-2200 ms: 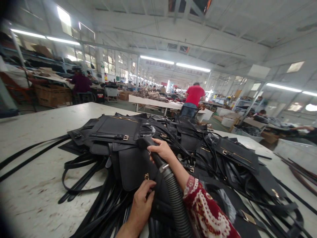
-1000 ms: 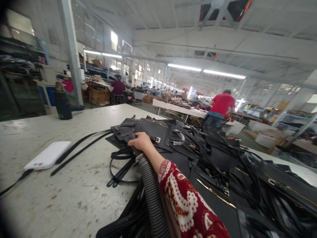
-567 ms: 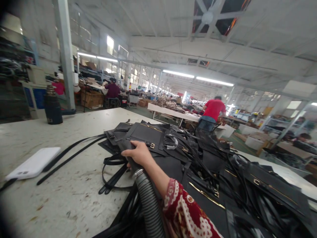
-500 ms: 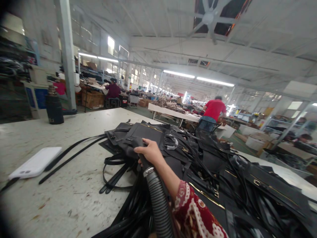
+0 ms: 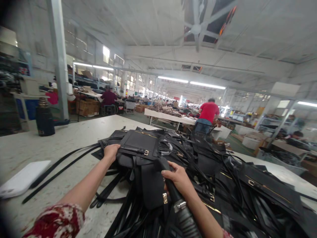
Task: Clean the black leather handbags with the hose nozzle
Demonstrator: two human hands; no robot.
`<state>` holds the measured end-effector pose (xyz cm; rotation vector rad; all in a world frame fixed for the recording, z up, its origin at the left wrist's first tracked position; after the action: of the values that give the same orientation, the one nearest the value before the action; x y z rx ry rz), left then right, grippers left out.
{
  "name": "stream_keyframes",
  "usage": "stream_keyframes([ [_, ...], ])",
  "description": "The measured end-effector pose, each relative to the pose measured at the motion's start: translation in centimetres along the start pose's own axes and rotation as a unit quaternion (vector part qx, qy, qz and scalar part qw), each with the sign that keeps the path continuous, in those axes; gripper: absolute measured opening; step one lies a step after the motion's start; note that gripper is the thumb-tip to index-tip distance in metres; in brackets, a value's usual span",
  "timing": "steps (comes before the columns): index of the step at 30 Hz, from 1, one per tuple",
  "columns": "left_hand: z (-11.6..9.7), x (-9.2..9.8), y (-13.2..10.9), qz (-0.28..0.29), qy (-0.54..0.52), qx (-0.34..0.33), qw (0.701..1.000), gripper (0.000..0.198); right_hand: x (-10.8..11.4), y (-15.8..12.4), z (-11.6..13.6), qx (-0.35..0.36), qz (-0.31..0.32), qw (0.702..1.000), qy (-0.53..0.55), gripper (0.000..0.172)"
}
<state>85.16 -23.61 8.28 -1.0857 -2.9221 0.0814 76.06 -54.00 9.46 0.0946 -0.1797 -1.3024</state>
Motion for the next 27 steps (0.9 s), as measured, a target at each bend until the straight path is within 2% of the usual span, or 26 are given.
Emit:
stream_keyframes([
  [1,0.3,0.1,0.4,0.024,-0.002,0.007,1.000,0.021,-0.2,-0.2,0.0,0.003,0.004,1.000,0.007,0.069],
  [3,1.8,0.7,-0.5,0.071,-0.015,0.021,0.997,0.017,-0.5,-0.4,0.0,0.009,0.015,1.000,0.021,0.071],
  [8,7.2,2.8,-7.3,0.187,-0.039,0.074,0.979,0.023,-1.8,-1.7,0.7,0.016,0.030,0.999,0.032,0.071],
  [12,10.1,3.2,-11.0,0.227,-0.076,0.128,0.962,0.029,-4.5,-3.8,0.6,-0.002,0.089,0.996,0.030,0.064],
  [15,10.8,2.8,-11.8,0.237,-0.110,0.157,0.952,0.031,-6.8,-5.3,-0.7,-0.025,0.130,0.991,0.033,0.059],
  [18,11.1,2.8,-11.8,0.245,-0.137,0.176,0.943,0.031,-8.1,-6.0,-2.0,-0.027,0.118,0.992,0.024,0.053],
  [21,11.2,2.9,-11.6,0.252,-0.153,0.188,0.937,0.031,-8.5,-6.5,-2.2,-0.018,0.103,0.994,0.033,0.051],
  [27,11.3,3.1,-11.7,0.257,-0.164,0.213,0.928,0.031,-8.2,-7.2,-0.9,-0.019,0.072,0.997,0.029,0.062],
])
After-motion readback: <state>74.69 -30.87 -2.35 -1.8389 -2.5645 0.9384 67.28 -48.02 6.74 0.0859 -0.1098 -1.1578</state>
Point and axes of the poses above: each hand's wrist, its own y-axis towards the middle knuckle, its own x-axis out of the back of the hand, z = x × y, the point moved 1 cm from there along y, towards the middle knuckle, and after that the axes turned 13 degrees about x, right-handed, at the moved point
